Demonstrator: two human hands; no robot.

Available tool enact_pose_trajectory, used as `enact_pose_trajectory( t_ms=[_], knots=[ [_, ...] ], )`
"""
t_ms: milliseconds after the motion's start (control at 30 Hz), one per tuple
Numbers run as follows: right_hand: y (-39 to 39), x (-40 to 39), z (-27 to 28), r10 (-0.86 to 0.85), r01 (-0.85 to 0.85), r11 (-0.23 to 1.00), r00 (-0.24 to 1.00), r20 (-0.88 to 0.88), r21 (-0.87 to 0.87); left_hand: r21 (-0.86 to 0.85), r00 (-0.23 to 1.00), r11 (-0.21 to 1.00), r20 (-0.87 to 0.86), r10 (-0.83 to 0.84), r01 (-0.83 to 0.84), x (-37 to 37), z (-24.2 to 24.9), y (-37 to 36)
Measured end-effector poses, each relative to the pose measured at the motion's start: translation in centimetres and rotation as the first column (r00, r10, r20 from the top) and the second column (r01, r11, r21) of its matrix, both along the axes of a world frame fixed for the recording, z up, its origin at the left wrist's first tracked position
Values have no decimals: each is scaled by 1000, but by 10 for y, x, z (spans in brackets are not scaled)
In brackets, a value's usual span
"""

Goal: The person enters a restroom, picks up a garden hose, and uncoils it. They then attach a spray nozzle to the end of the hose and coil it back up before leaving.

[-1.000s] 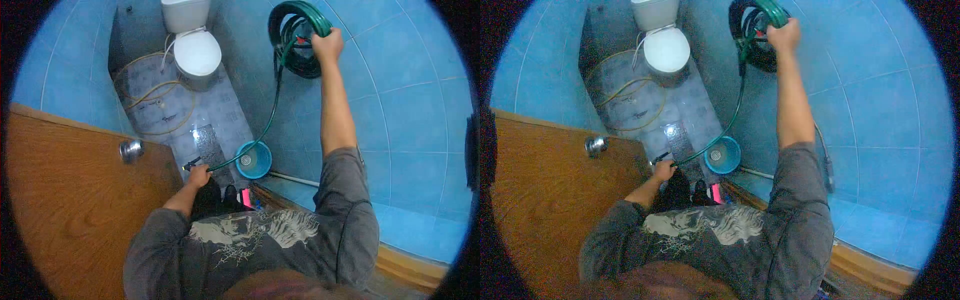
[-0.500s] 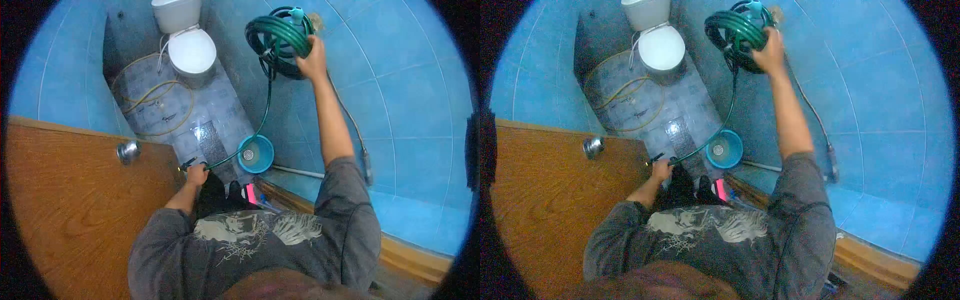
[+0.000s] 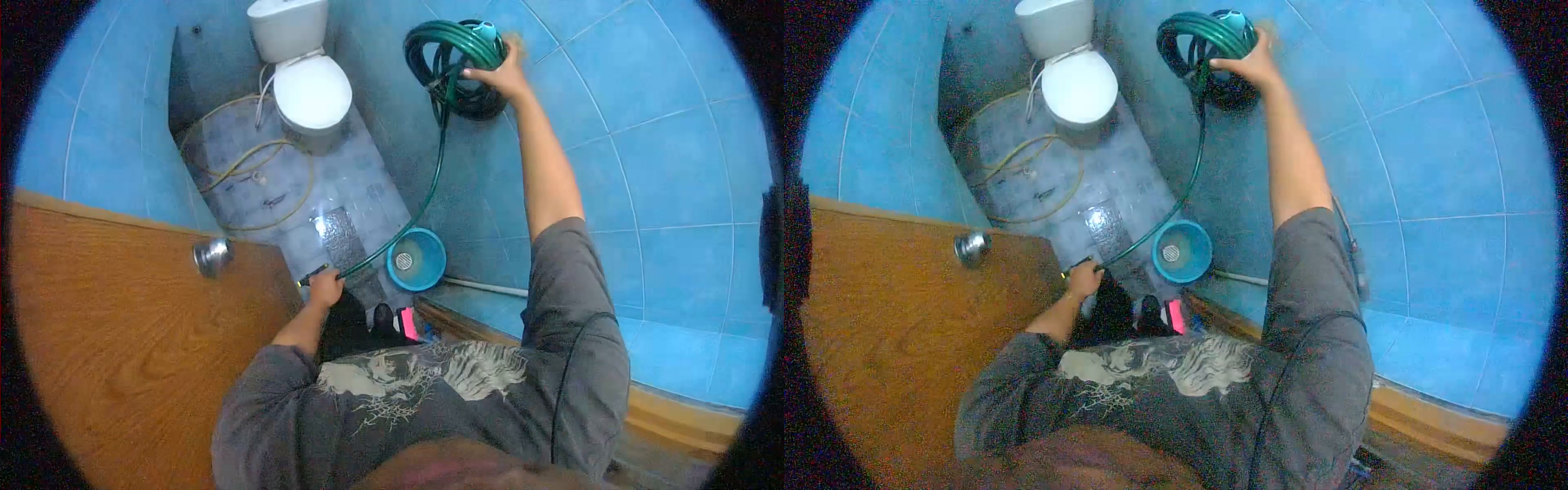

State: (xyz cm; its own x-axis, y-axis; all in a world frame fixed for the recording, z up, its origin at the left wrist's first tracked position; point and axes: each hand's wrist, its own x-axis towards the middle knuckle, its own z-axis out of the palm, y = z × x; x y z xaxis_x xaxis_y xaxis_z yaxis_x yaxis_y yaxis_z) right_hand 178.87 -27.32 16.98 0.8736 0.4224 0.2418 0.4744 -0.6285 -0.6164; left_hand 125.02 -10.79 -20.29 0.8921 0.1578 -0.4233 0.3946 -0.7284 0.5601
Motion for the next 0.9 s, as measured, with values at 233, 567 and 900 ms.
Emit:
enact_pose_trajectory(
  t_ms=[233,567,900],
  knots=[
    [-14,12,-16,-22,18,998,998,62,61,19,998,998,-25,55,-55,10,3,6],
    [-14,-18,-3,-66,105,926,991,-119,362,48,949,999,314,-1,-14,27,1,38],
    [-9,-39,72,29,-44,968,997,65,248,83,957,995,278,-77,55,45,16,45]
  ],
)
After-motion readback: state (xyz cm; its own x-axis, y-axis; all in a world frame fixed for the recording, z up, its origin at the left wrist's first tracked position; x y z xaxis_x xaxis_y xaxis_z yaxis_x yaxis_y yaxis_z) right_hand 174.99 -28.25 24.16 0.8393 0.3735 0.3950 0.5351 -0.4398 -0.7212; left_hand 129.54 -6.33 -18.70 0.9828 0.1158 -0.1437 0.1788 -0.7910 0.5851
